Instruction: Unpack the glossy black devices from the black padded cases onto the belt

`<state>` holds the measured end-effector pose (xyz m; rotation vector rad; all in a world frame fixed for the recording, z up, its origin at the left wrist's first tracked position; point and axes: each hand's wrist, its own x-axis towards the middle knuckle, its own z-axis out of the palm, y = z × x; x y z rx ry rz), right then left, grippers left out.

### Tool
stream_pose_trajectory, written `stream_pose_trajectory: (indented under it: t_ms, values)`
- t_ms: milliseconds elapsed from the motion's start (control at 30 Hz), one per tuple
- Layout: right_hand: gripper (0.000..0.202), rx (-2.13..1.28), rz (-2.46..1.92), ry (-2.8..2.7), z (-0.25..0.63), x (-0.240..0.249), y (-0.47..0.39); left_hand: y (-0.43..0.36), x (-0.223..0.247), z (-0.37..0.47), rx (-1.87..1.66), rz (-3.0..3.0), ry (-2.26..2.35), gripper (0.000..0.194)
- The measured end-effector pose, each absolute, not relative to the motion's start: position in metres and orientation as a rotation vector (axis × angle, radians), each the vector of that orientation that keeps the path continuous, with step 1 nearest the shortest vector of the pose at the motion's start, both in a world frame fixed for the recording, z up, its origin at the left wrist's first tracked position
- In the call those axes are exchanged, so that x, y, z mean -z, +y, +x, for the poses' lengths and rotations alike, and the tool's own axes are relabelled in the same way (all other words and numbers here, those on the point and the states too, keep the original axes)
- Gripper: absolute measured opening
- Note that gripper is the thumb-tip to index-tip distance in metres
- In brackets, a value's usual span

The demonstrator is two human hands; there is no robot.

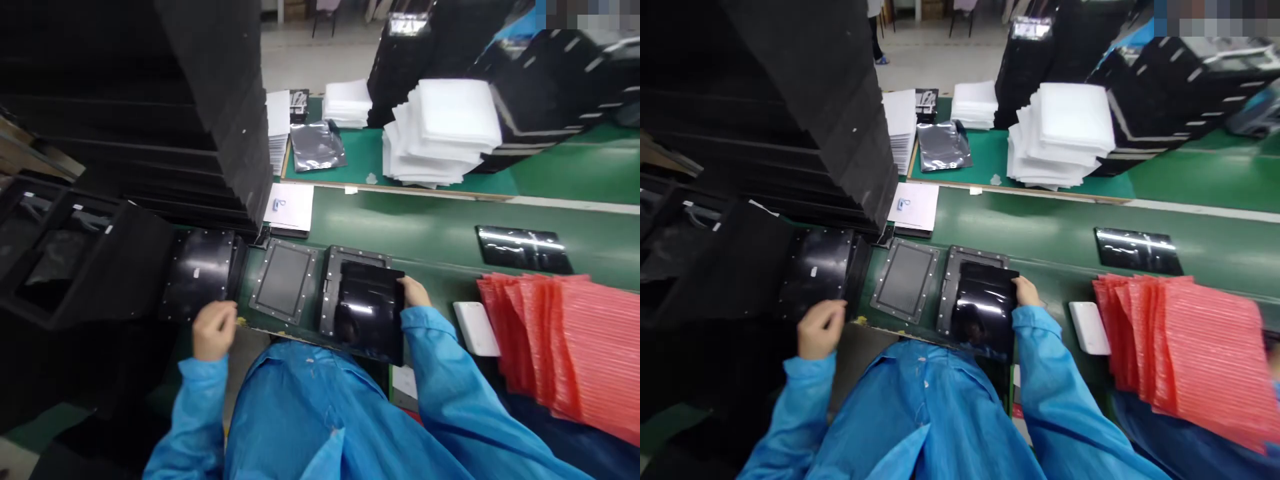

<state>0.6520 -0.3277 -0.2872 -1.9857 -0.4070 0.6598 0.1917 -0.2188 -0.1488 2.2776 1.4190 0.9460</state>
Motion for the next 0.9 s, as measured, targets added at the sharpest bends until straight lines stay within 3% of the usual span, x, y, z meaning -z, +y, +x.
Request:
stream_pose_trajectory:
  t_ms: [200,400,633,733,833,900]
  values:
    - [0.026,-0.88,-1.819,-0.306,0.655,0.343,-0.309,-0.325,0.183,0.273,-0.291,2.281,1.104,0.025]
    - [0.031,-0.842,-1.814,-0.424,0.65,0.345,-0.297,-0.334,0.186,0.262,-0.166,2.264,1.082,0.027]
    - [0.041,-0.53,-2.165,-0.709,0.635,0.312,-0.297,-0.295,0.222,0.245,-0.134,2.13,0.945,0.032]
    - [0.044,-0.426,-2.32,-0.882,0.61,0.313,-0.339,-0.281,0.251,0.269,-0.06,1.999,0.871,0.059]
    - [0.051,-0.57,-2.215,-0.571,0.573,0.328,-0.396,-0.273,0.284,0.309,0.026,1.878,0.805,0.092]
    - [0.057,-0.641,-2.145,-0.291,0.549,0.341,-0.428,-0.274,0.304,0.334,0.061,1.809,0.779,0.103]
